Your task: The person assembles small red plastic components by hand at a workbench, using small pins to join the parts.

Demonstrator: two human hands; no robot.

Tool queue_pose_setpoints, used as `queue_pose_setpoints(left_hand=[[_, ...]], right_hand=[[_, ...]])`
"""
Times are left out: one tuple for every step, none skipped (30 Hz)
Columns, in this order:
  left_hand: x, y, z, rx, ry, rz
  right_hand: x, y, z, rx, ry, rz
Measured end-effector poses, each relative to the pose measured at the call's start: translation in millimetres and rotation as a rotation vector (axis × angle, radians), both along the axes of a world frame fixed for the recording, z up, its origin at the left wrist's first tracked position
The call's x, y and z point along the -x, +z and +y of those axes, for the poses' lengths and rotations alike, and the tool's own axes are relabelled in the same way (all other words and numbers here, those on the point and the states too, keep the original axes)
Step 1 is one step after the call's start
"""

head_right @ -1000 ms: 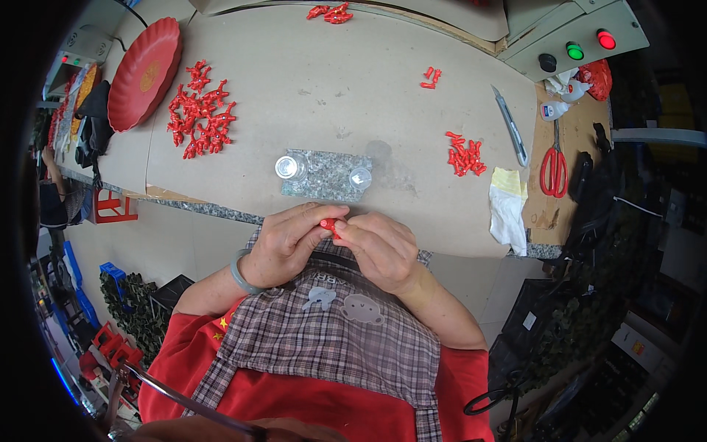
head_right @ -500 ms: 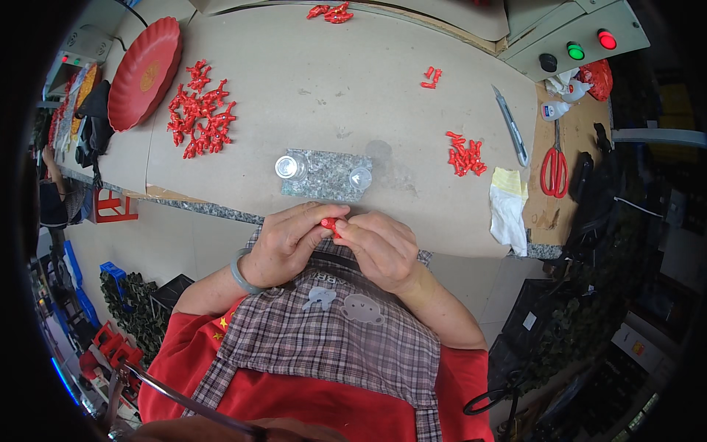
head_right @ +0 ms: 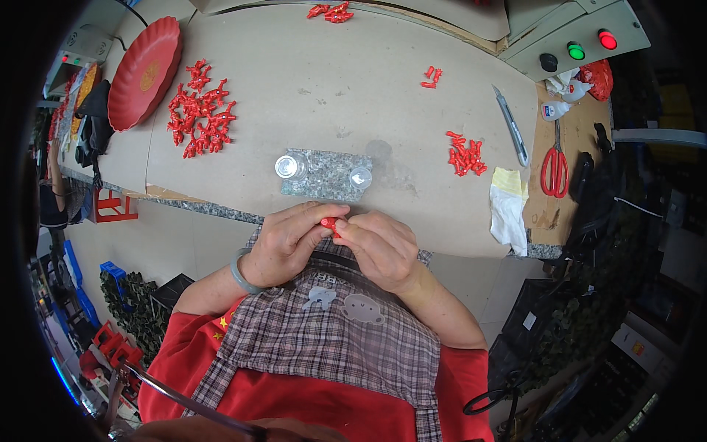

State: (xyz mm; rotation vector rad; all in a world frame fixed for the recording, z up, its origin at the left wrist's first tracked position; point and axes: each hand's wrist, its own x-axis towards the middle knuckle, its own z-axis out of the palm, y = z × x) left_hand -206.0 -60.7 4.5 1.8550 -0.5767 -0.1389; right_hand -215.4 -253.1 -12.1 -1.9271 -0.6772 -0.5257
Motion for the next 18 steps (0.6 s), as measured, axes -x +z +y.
queue_pose_setpoints(left_hand=[[0,0,0,0.003,0.0,-0.004],[0,0,0,0.003,0.0,-0.004],[0,0,0,0.007,0.005,-0.005],[0,0,0,0.012,0.009,-0.005],[0,0,0,0.012,0.009,-0.005],[0,-1,-1,0.015,0.011,-0.007],[0,-1,-1,0.019,0.013,-0.008],[-1,0,0,0.019,0.013,-0.009],[-2,1,0,0.012,0.005,0.003],[-3,2,0,0.005,-0.003,0.015],[-4,2,0,0.005,-0.004,0.014],[-6,2,1,0.013,-0.014,0.026],[-7,2,2,0.021,-0.023,0.038],[-8,2,3,0.021,-0.024,0.036],[-9,2,4,0.02,-0.042,0.04],[-10,2,4,0.018,-0.06,0.044],[-11,2,5,0.019,-0.063,0.043],[-10,4,6,0.082,-0.079,0.224]], right_hand=[[0,0,0,0.001,0.002,0.0],[0,1,0,0.001,0.002,0.0],[0,1,0,0.001,0.001,-0.002],[0,1,1,0.002,0.0,-0.003],[0,1,0,0.001,0.0,-0.003],[0,1,0,0.002,0.001,0.001],[0,1,0,0.003,0.001,0.006],[-1,2,0,0.003,0.001,0.005],[-1,3,-1,0.006,-0.001,0.011],[-2,3,-1,0.01,-0.003,0.016],[-2,3,-2,0.01,-0.004,0.015],[-3,2,-4,0.006,-0.004,0.042],[-3,3,-5,0.003,-0.004,0.07],[-3,3,-5,0.003,-0.005,0.068],[-3,3,-6,-0.031,-0.004,0.12],[-3,4,-7,-0.065,-0.003,0.172],[-3,3,-8,-0.065,-0.006,0.17],[-3,3,-9,-0.11,-0.002,0.261]])
